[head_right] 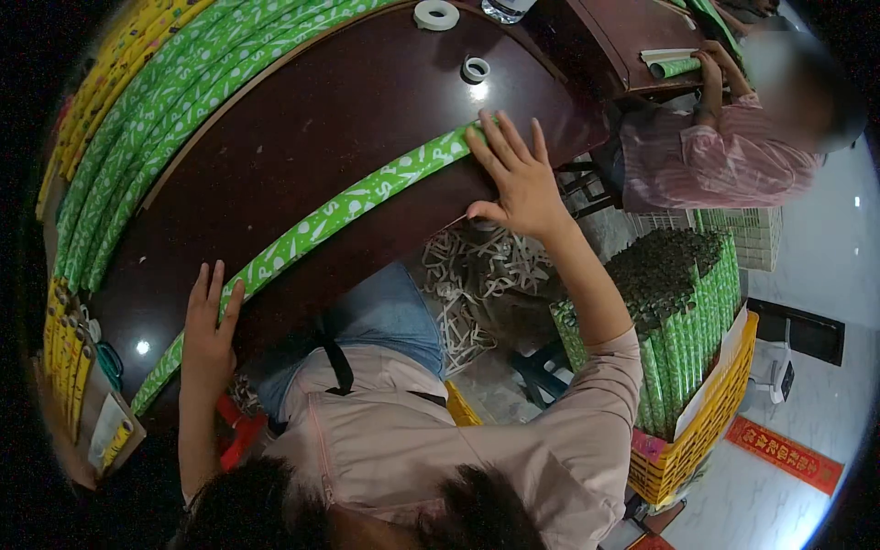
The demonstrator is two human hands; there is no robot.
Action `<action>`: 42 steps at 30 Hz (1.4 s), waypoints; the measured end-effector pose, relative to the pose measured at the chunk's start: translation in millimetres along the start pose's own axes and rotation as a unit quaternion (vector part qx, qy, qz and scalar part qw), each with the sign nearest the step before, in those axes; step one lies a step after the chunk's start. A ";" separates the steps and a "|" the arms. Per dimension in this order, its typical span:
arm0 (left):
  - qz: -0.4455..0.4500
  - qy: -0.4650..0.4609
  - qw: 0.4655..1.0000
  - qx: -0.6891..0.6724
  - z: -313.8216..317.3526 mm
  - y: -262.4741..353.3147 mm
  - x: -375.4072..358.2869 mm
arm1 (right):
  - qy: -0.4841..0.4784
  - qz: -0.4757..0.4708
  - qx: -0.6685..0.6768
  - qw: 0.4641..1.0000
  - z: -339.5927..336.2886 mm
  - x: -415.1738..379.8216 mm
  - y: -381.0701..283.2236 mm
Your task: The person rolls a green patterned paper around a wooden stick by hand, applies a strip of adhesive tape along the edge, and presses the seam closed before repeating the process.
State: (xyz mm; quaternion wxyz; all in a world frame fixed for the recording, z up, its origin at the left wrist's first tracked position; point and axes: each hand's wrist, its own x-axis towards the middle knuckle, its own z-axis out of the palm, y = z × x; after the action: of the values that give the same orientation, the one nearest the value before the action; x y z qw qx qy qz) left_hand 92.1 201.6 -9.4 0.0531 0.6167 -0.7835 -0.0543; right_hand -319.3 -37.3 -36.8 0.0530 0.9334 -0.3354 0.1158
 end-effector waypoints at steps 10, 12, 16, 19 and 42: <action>-0.005 -0.014 1.000 0.016 0.9 0.3 -2.6 | 0.144 0.196 0.132 0.961 16.7 -12.5 27.8; -0.005 -0.005 1.000 0.014 2.5 -0.6 -2.8 | 0.155 0.203 0.144 0.956 17.0 -6.3 22.6; -0.004 -0.009 1.000 0.019 2.9 -1.4 -2.4 | 0.183 0.137 0.119 0.966 9.5 6.2 1.7; -0.020 -0.022 0.999 0.020 -0.8 0.9 -2.0 | 0.054 0.054 -0.018 0.997 1.8 11.5 -18.6; 0.019 0.011 1.000 0.017 -2.7 -0.9 2.4 | -0.076 -0.260 0.102 0.957 -12.4 81.8 -121.3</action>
State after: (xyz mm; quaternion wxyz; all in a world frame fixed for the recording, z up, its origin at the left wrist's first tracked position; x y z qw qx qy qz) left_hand 92.9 199.0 -6.8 0.0519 0.6028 -0.7955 -0.0332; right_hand -183.0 8.0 -6.8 -0.0404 0.9948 -0.0710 0.0605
